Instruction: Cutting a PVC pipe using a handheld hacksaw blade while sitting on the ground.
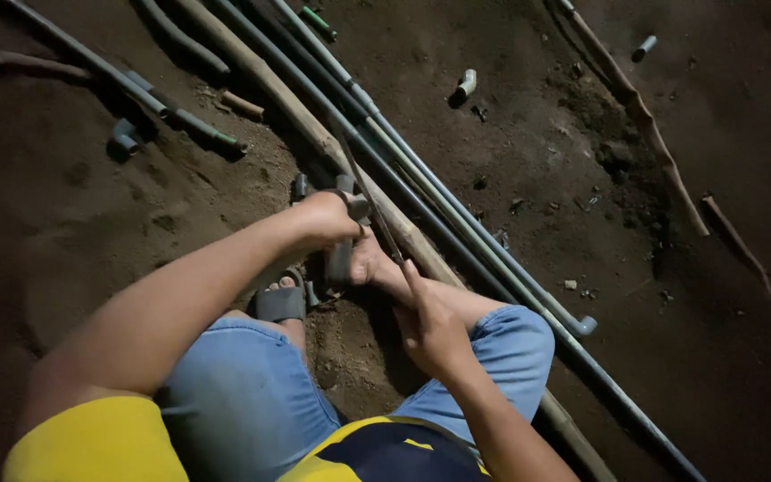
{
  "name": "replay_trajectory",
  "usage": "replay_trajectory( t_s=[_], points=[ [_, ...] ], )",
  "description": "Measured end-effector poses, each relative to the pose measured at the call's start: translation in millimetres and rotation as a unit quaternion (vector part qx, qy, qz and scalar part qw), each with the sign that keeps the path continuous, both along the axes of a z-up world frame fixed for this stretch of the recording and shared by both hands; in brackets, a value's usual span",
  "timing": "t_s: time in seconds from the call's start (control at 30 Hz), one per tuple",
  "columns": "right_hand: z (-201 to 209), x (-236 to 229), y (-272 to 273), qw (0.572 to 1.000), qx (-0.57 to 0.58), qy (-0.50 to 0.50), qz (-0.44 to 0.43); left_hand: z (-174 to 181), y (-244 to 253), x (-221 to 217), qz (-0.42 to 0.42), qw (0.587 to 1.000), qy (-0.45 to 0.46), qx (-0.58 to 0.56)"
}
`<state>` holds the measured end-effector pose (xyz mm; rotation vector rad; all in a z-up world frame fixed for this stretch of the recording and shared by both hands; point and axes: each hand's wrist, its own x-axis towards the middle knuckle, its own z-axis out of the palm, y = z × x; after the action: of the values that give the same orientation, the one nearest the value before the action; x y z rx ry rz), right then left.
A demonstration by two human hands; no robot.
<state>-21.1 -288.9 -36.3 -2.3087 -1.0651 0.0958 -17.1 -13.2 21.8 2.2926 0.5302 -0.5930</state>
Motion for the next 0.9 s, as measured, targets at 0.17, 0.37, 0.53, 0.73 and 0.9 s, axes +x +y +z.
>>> replay_trajectory(
  t_s=[0.17,0.37,0.53,0.73,0.9],
  points=[
    [-32,2,-16,1.0,-0.022,0.014,-0.002,-47,21,19,0.03,0.999,-0.024,-0.02],
    [-54,20,-23,0.999,-0.041,-0.022,0.011,-50,8,21,-0.018,1.0,-0.024,0.005],
    [-28,13,-21,0.996,0.035,-0.021,0.083,-40,14,15,0.102,0.988,-0.053,-0.105],
    [-18,18,-15,0.997,-0.042,0.066,-0.009,-45,2,24,-0.023,0.998,-0.061,-0.021],
    [-25,14,-28,0.998,-0.022,0.041,0.044,-54,19,19,0.057,0.995,-0.056,-0.058]
  ],
)
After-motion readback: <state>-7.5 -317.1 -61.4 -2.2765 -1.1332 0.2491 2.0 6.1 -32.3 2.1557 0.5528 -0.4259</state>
